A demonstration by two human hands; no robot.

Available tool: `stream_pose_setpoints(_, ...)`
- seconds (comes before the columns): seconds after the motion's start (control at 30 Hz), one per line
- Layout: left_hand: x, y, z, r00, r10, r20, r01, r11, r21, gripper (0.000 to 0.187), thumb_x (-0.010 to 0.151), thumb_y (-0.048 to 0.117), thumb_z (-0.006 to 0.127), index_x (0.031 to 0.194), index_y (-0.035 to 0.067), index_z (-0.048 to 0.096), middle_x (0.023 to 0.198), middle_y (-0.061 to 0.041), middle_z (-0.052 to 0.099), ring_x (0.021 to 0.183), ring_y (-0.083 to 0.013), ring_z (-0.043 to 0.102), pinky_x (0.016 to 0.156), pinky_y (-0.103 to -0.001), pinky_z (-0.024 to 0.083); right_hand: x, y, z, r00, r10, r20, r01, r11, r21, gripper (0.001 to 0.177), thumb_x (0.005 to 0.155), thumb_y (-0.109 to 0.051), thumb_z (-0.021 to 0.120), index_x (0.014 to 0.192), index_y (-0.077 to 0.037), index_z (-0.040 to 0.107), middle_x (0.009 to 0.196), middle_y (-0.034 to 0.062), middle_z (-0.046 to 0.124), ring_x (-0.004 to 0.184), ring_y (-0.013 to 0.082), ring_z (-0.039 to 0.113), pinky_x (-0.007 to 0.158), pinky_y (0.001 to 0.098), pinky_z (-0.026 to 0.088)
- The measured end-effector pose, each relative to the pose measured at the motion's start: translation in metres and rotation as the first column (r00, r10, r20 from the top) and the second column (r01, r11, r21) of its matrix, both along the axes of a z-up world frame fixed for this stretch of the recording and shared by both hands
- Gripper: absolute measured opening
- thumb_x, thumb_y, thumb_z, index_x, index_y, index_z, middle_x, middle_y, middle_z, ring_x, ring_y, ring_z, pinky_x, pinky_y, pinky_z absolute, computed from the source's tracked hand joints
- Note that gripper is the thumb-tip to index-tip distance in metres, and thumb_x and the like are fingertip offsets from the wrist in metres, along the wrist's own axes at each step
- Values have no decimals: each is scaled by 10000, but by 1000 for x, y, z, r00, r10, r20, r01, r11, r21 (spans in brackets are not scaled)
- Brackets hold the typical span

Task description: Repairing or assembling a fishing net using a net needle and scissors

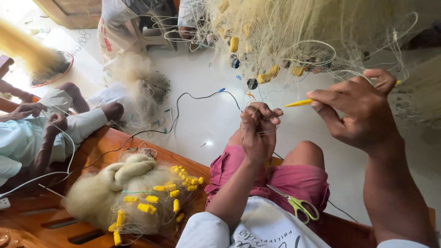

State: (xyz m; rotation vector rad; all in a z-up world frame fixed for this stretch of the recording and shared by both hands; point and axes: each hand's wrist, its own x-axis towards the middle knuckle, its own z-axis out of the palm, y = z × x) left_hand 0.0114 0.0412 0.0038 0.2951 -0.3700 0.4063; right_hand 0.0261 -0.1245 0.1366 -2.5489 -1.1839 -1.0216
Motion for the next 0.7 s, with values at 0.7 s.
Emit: stream_pose_setpoints(0.7,-4,-11,-9,981,-192,30,194,973,-126,206,1066,187,517,908,69,459,943,-124,603,744,-195,639,734,-272,576,13,18,-45,847,469,-251,-408,876,259,359,928,-217,714,1249,-65,659,1090,147,565,936,254,633,875,353,544)
